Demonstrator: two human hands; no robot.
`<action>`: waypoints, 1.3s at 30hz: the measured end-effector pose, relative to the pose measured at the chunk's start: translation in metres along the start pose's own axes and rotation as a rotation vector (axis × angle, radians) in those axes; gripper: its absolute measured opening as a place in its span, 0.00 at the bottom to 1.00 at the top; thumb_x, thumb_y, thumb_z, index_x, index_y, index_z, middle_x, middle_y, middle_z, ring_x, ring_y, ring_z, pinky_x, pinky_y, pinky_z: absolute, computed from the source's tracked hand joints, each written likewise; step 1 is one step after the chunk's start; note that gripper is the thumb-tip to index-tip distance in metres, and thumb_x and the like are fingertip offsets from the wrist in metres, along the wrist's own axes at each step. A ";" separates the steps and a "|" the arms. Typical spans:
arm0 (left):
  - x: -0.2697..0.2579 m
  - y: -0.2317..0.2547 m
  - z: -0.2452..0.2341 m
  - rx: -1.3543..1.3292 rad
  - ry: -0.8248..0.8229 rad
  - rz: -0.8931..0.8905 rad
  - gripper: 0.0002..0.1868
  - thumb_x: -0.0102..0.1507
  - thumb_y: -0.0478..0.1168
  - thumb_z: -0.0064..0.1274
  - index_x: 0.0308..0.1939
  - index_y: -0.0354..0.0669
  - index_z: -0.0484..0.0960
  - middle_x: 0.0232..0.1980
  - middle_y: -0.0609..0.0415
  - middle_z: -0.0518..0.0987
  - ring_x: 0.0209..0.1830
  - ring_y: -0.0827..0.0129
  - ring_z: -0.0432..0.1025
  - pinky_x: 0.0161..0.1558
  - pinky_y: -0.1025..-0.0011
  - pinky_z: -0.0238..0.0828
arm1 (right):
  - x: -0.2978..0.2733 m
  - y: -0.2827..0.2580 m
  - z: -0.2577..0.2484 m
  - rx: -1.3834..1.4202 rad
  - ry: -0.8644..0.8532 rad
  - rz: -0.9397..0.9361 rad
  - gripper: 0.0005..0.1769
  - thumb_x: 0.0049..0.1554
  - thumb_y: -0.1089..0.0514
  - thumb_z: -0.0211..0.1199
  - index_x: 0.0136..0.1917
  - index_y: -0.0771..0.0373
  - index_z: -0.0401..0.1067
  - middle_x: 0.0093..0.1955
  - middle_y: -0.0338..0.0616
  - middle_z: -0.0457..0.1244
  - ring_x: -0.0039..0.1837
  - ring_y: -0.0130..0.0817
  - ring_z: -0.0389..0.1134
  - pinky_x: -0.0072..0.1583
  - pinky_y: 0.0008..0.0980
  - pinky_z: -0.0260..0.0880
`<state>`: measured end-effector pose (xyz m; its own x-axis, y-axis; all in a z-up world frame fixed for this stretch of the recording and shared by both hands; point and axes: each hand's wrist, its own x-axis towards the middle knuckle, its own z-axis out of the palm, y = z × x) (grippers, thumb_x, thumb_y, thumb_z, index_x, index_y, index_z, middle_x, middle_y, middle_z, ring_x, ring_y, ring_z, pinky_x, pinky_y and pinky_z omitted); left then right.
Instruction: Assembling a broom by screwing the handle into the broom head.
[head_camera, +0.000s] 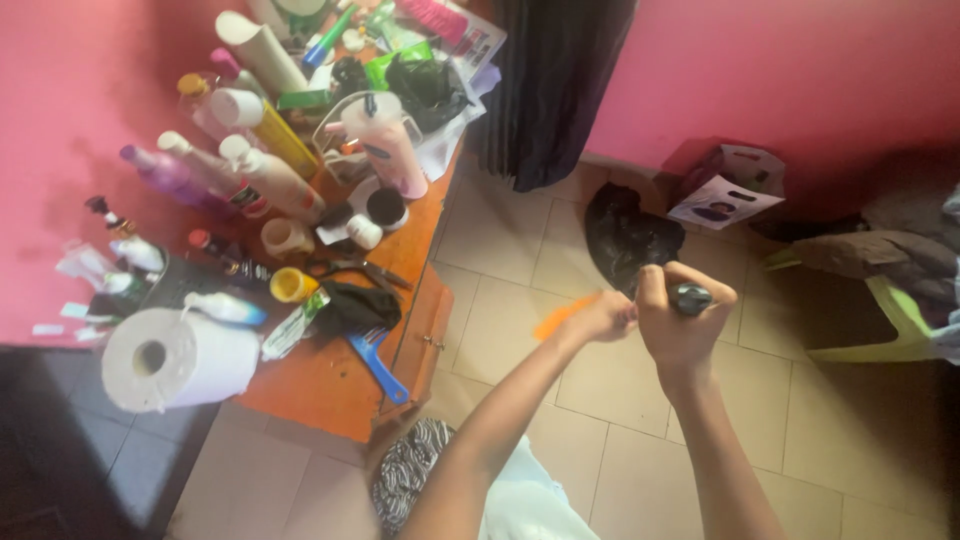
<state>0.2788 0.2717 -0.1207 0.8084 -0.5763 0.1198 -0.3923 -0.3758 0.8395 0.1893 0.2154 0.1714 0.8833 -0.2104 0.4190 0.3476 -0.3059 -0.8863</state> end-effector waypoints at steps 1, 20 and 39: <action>0.001 0.005 0.003 -0.037 -0.038 -0.011 0.07 0.60 0.36 0.53 0.28 0.38 0.79 0.27 0.42 0.78 0.25 0.55 0.73 0.34 0.62 0.71 | 0.004 -0.006 -0.001 -0.036 -0.017 -0.014 0.18 0.61 0.70 0.60 0.29 0.69 0.64 0.26 0.37 0.57 0.33 0.18 0.56 0.36 0.23 0.54; 0.027 0.061 -0.130 0.065 -0.043 -0.026 0.09 0.54 0.29 0.51 0.33 0.40 0.86 0.32 0.37 0.81 0.30 0.52 0.79 0.35 0.58 0.75 | 0.022 -0.012 -0.008 0.343 0.104 -0.045 0.11 0.64 0.64 0.59 0.40 0.71 0.71 0.35 0.42 0.64 0.37 0.25 0.63 0.39 0.28 0.62; 0.014 0.169 0.086 -0.532 -0.276 0.255 0.08 0.56 0.32 0.49 0.39 0.37 0.77 0.34 0.45 0.79 0.36 0.61 0.73 0.36 0.62 0.71 | -0.072 -0.009 -0.138 -0.194 0.248 0.227 0.16 0.58 0.68 0.59 0.28 0.70 0.66 0.26 0.40 0.60 0.33 0.21 0.59 0.36 0.25 0.58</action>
